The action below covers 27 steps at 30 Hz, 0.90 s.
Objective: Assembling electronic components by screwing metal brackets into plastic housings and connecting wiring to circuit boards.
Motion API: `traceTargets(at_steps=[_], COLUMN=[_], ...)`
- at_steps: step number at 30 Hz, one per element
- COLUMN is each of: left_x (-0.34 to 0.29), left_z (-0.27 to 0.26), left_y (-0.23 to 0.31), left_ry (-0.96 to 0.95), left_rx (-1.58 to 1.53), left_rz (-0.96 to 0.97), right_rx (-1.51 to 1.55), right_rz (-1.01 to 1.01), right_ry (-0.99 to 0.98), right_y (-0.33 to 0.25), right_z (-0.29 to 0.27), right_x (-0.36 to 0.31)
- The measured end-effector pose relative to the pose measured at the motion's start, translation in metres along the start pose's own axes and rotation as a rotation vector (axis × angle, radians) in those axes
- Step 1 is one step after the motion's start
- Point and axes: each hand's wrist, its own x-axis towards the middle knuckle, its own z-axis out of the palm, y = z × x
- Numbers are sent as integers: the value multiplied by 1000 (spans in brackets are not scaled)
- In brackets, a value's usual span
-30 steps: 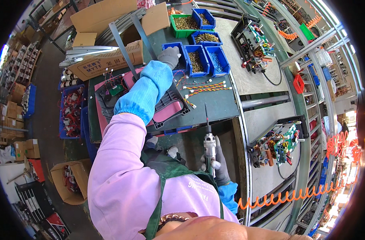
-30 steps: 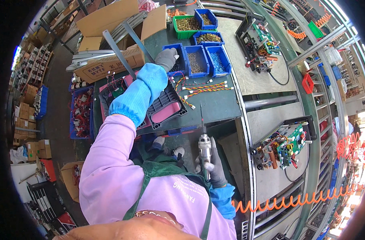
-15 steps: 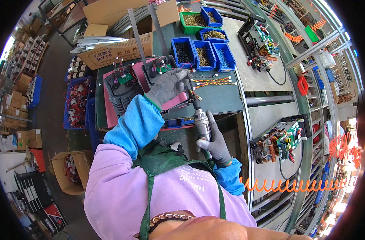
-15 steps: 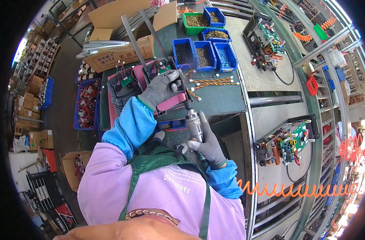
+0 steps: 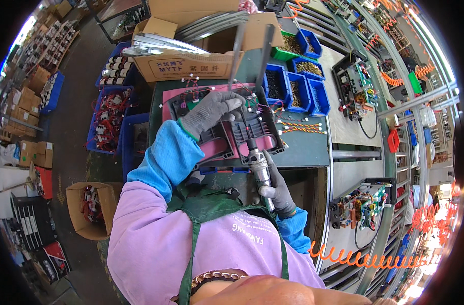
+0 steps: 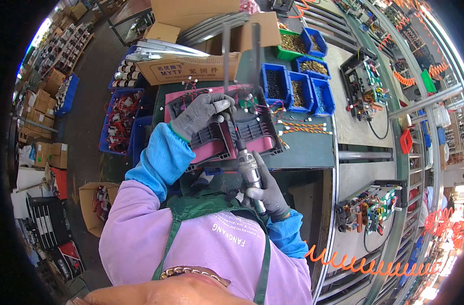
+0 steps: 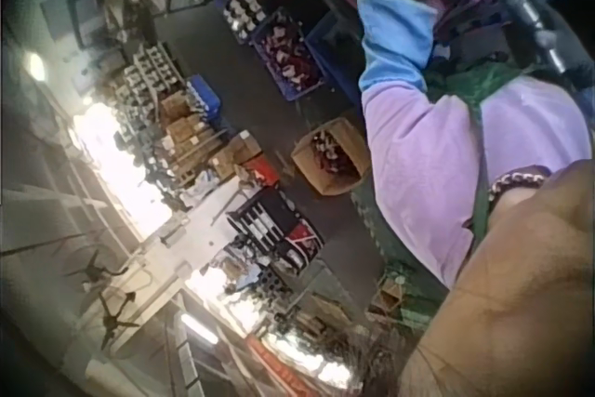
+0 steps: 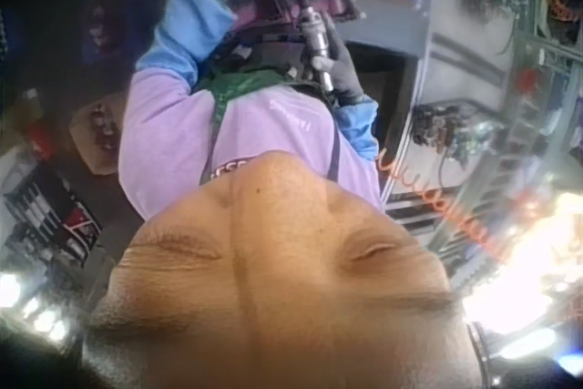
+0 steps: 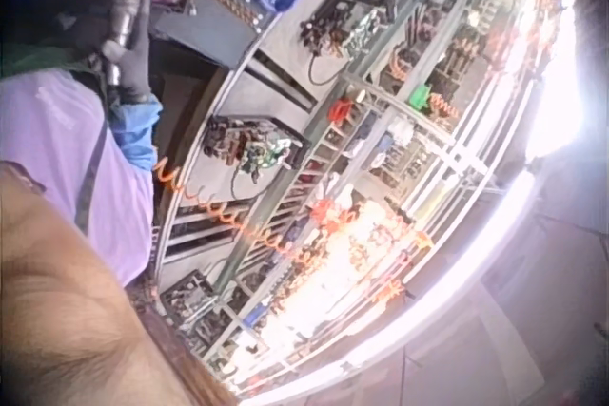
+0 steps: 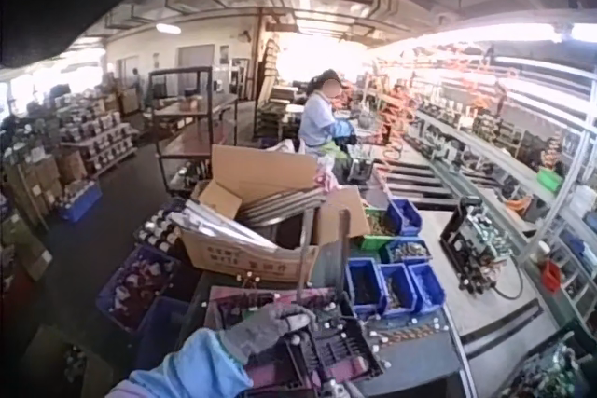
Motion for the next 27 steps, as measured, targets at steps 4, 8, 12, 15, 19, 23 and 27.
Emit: traceTargets(at_steps=[4,8,12,15,19,23,27], left_x=[-5,19,24,35,42,44,38], left_z=[-39,-129,-220,-242,-253,-262,-257], left_y=[11,39,105,111,117,118,143], left_ry=[77,453,745,619,459,474,495], left_rx=[-142,810,1858,1986,2011,1924,1666], left_rz=[17,500,-97,0,153,153,99], right_rx=[-93,-90,-144,-76,-61,-91,-144], right_rz=[-2,-41,-107,-70,-92,-145,-151], right_ry=[44,71,153,205,273,288,320], right_y=[1,5,18,16,20,25,25], right_z=[37,62,77,88,91,89,88], right_x=[41,71,87,89,87,87,85])
